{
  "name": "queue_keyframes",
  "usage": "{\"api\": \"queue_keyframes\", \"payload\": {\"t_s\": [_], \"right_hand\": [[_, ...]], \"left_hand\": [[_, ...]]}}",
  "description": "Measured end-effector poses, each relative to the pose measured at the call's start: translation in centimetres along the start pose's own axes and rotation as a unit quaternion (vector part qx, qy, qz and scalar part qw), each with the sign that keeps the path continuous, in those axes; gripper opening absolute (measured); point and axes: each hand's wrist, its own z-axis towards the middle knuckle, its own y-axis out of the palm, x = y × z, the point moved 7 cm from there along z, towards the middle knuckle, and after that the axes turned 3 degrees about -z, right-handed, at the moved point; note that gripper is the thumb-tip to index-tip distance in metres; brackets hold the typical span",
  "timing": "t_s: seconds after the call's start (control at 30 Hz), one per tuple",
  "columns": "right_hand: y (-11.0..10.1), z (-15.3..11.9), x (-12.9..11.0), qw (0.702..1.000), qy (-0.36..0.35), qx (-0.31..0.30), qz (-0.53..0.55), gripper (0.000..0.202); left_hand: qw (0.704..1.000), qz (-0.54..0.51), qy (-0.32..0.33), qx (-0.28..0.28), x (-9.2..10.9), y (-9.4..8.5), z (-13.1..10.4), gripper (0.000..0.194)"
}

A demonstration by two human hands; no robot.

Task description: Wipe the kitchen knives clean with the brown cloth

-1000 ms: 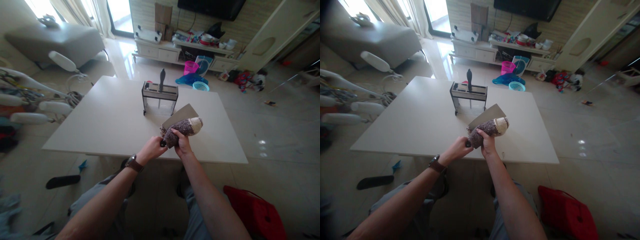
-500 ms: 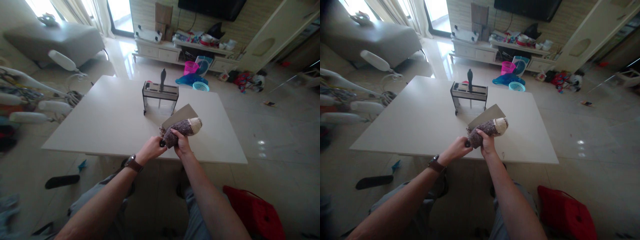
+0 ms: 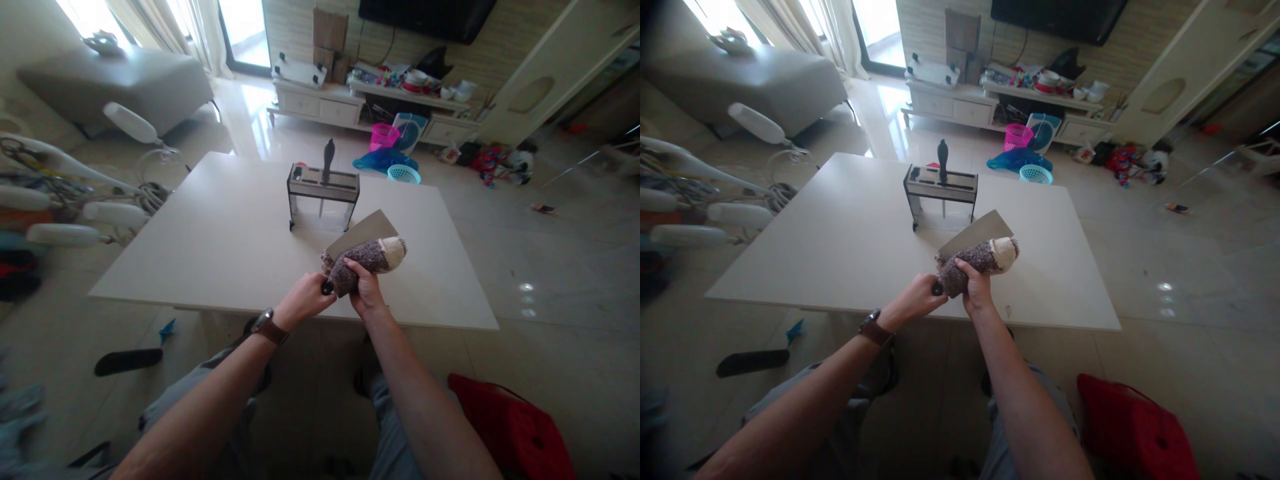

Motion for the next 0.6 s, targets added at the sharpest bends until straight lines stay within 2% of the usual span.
{"api": "queue_keyframes", "payload": {"t_s": [0.6], "right_hand": [[0.04,-0.13,-0.15,1.0,-0.005,0.002,0.003,0.033]], "left_hand": [[1.0,0.004,0.001,0.002,-0.04,0.14,0.1,0.016]]}}
